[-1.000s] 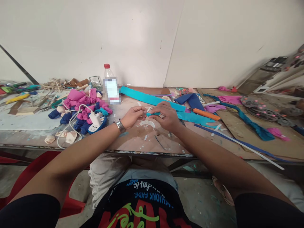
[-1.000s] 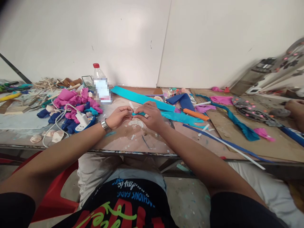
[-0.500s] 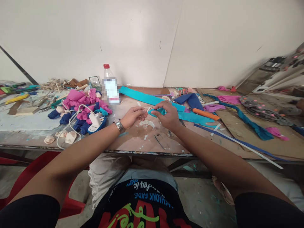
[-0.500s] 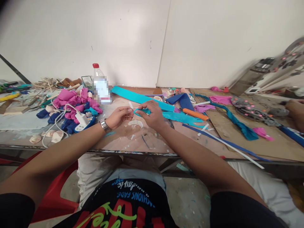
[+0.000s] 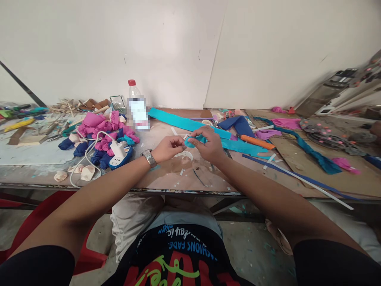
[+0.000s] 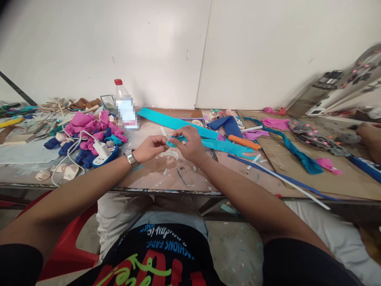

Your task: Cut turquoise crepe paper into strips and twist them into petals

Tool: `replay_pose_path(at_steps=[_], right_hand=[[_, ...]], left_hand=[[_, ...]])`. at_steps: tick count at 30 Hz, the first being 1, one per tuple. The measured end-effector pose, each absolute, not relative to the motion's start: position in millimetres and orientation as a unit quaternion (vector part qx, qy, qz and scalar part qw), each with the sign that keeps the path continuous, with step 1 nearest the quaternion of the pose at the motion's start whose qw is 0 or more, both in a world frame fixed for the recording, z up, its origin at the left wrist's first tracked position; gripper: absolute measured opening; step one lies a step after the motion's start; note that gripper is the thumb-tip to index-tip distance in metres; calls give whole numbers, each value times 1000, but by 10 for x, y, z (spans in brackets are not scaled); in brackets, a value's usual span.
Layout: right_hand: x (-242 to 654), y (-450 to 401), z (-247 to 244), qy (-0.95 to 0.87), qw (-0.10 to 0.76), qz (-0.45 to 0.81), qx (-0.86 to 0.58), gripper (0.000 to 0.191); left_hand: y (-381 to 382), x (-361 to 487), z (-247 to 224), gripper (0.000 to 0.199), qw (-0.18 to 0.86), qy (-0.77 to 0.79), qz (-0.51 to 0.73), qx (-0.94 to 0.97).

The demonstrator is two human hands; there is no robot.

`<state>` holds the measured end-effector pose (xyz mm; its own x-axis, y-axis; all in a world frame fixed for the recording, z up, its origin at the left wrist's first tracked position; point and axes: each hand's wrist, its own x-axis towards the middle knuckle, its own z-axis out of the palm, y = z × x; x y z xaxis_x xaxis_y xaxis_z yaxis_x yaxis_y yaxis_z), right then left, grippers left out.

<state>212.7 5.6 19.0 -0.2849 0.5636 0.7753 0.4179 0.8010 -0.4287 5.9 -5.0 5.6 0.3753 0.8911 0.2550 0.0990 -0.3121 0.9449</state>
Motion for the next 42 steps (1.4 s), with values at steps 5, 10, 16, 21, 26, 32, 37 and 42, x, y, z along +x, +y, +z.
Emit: replay_pose_path(at_steps=[5, 10, 16, 21, 26, 32, 37, 42], right_hand=[[2139, 69, 191, -800, 509, 65, -311, 34], [2129, 48, 190, -828, 477, 71, -286, 33], [2115, 9, 218, -839, 466, 78, -270, 31], [2112, 7, 224, -842, 475, 69, -247, 29], [2116, 21, 227, -850, 468, 61, -236, 30], [2128, 25, 239, -866, 447, 49, -220, 27], [2126, 33, 215, -860, 444, 51, -244, 28], [2142, 70, 191, -842, 463, 31, -276, 29]], left_hand=[[-71, 49, 79, 23, 502, 335, 426, 674], [-83, 63, 84, 30, 623, 315, 446, 560], [-95, 91, 117, 21, 666, 316, 468, 488], [-84, 74, 127, 20, 675, 313, 477, 468], [-74, 43, 112, 30, 692, 314, 437, 481], [-73, 51, 95, 26, 658, 330, 449, 507], [-53, 50, 82, 29, 615, 357, 447, 543], [-87, 29, 149, 33, 479, 332, 475, 659]])
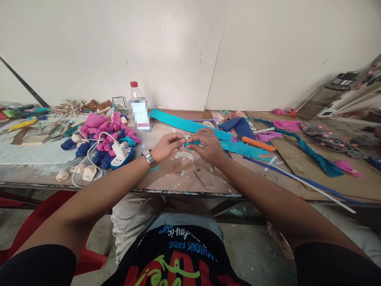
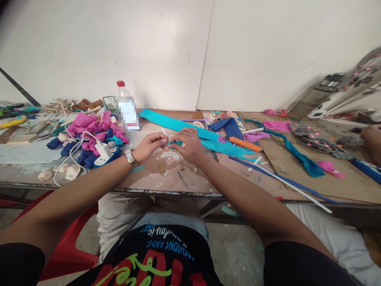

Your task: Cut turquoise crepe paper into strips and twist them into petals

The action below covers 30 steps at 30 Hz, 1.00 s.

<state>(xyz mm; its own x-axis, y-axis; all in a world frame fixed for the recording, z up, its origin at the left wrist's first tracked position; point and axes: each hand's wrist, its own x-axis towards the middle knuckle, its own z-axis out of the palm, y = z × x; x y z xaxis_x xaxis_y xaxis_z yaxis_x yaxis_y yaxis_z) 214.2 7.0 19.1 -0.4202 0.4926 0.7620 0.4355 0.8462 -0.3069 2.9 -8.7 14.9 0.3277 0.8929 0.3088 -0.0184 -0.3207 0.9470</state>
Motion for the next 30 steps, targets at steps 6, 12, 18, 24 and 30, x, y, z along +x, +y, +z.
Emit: replay_pose_path(at_steps=[6, 12, 18, 24, 30], right_hand=[[2159, 86, 199, -830, 485, 24, -274, 31], [2158, 73, 199, -832, 484, 26, -269, 34], [2163, 69, 219, -833, 486, 25, -262, 34], [2174, 72, 230, -844, 475, 25, -246, 31], [2184, 52, 243, -839, 481, 19, -252, 28]], left_hand=[[-112, 29, 160, 33, 431, 313, 498, 685], [-82, 24, 128, 36, 454, 295, 500, 676], [-94, 14, 148, 35, 455, 280, 498, 683], [-95, 23, 150, 39, 504, 272, 474, 669], [-87, 31, 169, 39, 492, 275, 516, 645]])
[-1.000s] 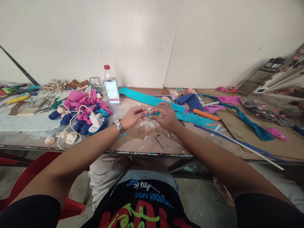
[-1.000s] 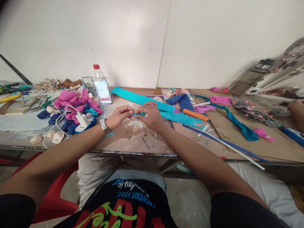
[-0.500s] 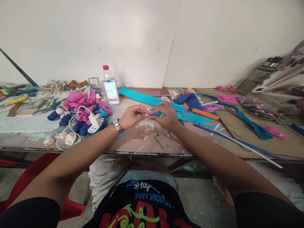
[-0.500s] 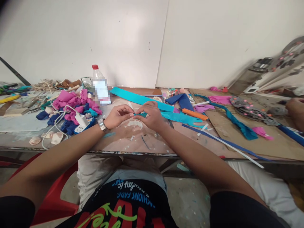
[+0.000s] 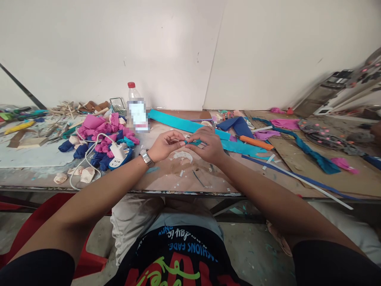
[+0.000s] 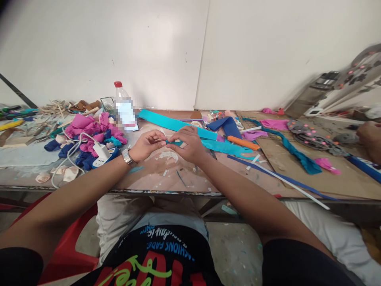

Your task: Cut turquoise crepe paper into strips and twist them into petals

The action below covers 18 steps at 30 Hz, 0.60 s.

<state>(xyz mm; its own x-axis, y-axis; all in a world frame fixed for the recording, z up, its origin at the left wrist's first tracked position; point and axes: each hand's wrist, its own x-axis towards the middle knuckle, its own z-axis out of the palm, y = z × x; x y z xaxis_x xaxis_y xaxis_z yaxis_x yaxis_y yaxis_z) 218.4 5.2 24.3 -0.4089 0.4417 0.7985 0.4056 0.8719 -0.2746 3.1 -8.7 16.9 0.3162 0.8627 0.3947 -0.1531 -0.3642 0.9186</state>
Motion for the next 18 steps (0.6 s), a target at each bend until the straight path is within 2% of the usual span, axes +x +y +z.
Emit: replay_pose_path(at_steps=[8, 18], right_hand=[[2180, 59, 239, -835, 500, -8, -232, 15], [2192, 91, 189, -836, 499, -19, -226, 13]], left_hand=[[-21, 24, 110, 38, 504, 254, 532, 631], [-23, 18, 75, 35, 474, 268, 535, 646]])
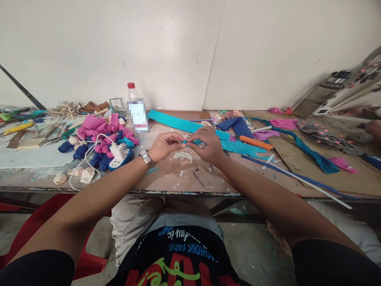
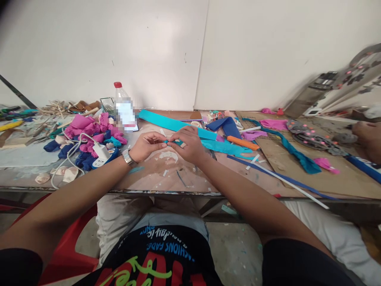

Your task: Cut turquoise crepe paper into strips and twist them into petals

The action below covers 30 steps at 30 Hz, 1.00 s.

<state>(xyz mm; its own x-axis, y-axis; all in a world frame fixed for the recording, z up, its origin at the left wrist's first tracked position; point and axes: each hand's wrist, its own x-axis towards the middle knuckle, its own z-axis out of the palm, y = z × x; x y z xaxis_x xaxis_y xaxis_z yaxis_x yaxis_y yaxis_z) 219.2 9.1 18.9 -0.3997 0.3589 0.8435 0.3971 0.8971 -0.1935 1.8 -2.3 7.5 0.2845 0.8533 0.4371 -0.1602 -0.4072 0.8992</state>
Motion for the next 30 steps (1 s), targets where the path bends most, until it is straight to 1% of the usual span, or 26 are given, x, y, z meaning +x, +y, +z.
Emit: replay_pose_path(at_steps=[6, 10, 17, 23, 27, 30], right_hand=[[2179, 89, 194, -835, 497, -21, -234, 20], [2173, 96, 188, -833, 497, -12, -242, 20], [2175, 73, 213, -833, 502, -9, -233, 18], [2180, 68, 206, -831, 501, -10, -243, 17], [2176, 75, 200, -833, 503, -8, -231, 14], [2174, 77, 197, -834, 502, -4, -230, 15]], left_hand=[[-35, 24, 84, 31, 459, 271, 541, 651], [-48, 29, 86, 32, 462, 263, 547, 647], [-5, 15, 39, 26, 503, 249, 553, 616], [14, 23, 4, 27, 534, 246, 544, 599], [13, 19, 13, 30, 514, 266, 547, 604], [13, 18, 25, 31, 500, 270, 550, 612]])
